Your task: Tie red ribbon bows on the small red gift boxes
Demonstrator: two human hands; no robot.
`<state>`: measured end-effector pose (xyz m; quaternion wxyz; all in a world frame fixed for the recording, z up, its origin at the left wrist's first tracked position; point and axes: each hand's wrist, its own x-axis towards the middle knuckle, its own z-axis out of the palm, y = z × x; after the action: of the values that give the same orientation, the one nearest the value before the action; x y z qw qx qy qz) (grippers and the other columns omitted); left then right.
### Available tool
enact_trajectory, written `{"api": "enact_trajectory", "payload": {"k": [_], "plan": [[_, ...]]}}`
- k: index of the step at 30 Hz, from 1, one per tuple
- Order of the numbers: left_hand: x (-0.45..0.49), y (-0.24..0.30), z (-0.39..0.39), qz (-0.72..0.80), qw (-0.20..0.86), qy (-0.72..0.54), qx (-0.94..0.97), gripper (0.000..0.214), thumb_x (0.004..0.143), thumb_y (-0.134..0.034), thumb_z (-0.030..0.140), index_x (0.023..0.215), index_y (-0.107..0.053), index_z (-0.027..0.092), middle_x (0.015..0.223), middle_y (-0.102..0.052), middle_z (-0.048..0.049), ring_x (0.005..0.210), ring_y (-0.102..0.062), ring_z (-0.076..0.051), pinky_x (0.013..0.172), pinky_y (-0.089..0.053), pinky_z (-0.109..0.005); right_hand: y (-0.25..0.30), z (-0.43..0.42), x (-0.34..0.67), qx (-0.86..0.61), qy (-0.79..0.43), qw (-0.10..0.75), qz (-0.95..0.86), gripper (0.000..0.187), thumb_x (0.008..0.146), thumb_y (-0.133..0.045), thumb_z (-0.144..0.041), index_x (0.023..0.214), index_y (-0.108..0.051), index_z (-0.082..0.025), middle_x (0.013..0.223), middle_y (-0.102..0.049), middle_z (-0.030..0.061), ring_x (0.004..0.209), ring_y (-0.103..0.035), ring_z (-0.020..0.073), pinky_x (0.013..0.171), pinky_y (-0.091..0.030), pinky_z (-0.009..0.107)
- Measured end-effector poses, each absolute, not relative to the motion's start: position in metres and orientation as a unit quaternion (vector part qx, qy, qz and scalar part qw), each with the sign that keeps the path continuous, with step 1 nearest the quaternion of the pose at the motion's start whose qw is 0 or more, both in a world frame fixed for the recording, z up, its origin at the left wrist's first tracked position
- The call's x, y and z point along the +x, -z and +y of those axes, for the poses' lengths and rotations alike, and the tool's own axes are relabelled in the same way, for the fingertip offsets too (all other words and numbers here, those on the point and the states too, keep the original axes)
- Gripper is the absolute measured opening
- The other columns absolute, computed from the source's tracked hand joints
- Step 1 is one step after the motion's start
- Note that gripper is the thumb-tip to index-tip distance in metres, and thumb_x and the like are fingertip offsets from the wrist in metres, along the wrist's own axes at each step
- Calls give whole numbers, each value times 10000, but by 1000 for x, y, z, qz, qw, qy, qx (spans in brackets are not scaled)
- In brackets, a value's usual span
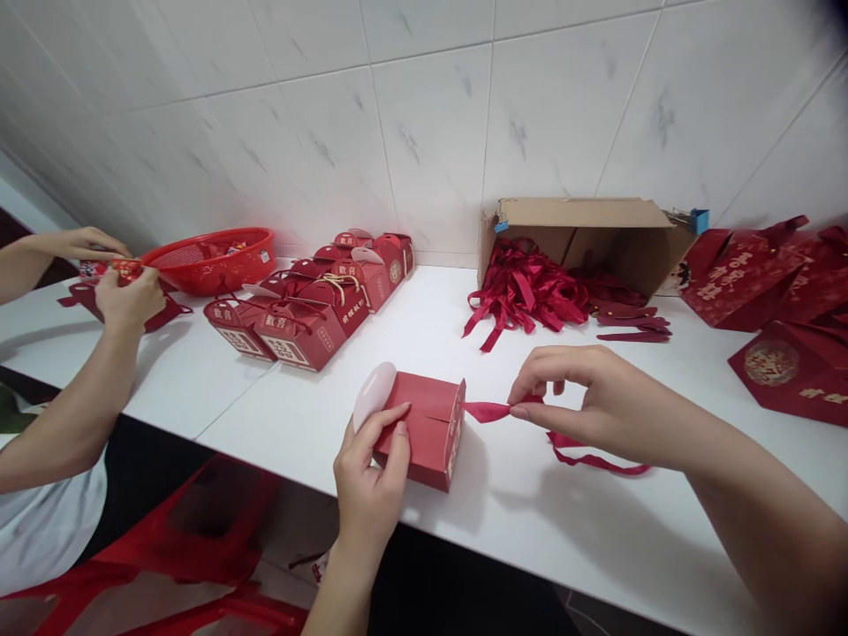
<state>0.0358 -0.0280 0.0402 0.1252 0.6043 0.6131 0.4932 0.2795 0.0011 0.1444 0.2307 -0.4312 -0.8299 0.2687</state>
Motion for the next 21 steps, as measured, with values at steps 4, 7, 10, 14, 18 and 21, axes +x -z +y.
{"api": "enact_trajectory", "payload": {"k": [4, 7, 10, 14, 18, 21], "plan": [[35, -36, -27, 595, 123, -512, 607, 228, 844, -518, 279, 988, -679, 207, 994, -661, -43, 928, -597, -197, 844, -486, -317, -144, 0, 278, -427, -280, 234, -828, 153, 833, -561, -308, 776, -676, -225, 805, -666, 11, 707, -583, 143, 676, -466, 279], [35, -34, -27, 591, 120, -517, 607, 225, 845, -523, 272, 989, -682, 205, 991, -666, -44, 937, -591, -196, 847, -477, -313, -144, -1, 277, -423, -287, 234, -827, 151, 835, -562, -307, 774, -674, -227, 794, -663, -3, 714, -572, 133, 679, -454, 271], [35, -34, -28, 587, 129, -517, 609, 222, 847, -526, 271, 991, -681, 205, 1004, -664, -44, 938, -591, -190, 842, -476, -301, -144, -2, 275, -421, -295, 238, -824, 155, 837, -563, -319, 783, -675, -226, 790, -665, -9, 724, -568, 127, 677, -450, 263], [39, -35, -31, 573, 149, -516, 619, 216, 848, -526, 266, 986, -677, 198, 1016, -664, -47, 942, -597, -184, 843, -475, -289, -144, -3, 271, -418, -316, 246, -816, 150, 832, -570, -316, 786, -675, -220, 793, -668, -10, 728, -573, 119, 675, -456, 248], [44, -36, -34, 561, 155, -511, 632, 222, 850, -520, 262, 990, -677, 190, 1009, -670, -54, 942, -599, -188, 850, -473, -296, -140, -4, 268, -428, -340, 240, -802, 116, 822, -576, -302, 815, -657, -220, 772, -657, -15, 671, -573, 109, 598, -446, 235], [45, -36, -35, 559, 159, -510, 634, 235, 852, -515, 268, 1004, -675, 187, 1021, -667, -59, 945, -597, -192, 853, -474, -302, -136, -4, 266, -433, -370, 238, -786, 191, 811, -592, -337, 973, -616, -238, 752, -652, -23, 615, -571, 111, 567, -445, 241]]}}
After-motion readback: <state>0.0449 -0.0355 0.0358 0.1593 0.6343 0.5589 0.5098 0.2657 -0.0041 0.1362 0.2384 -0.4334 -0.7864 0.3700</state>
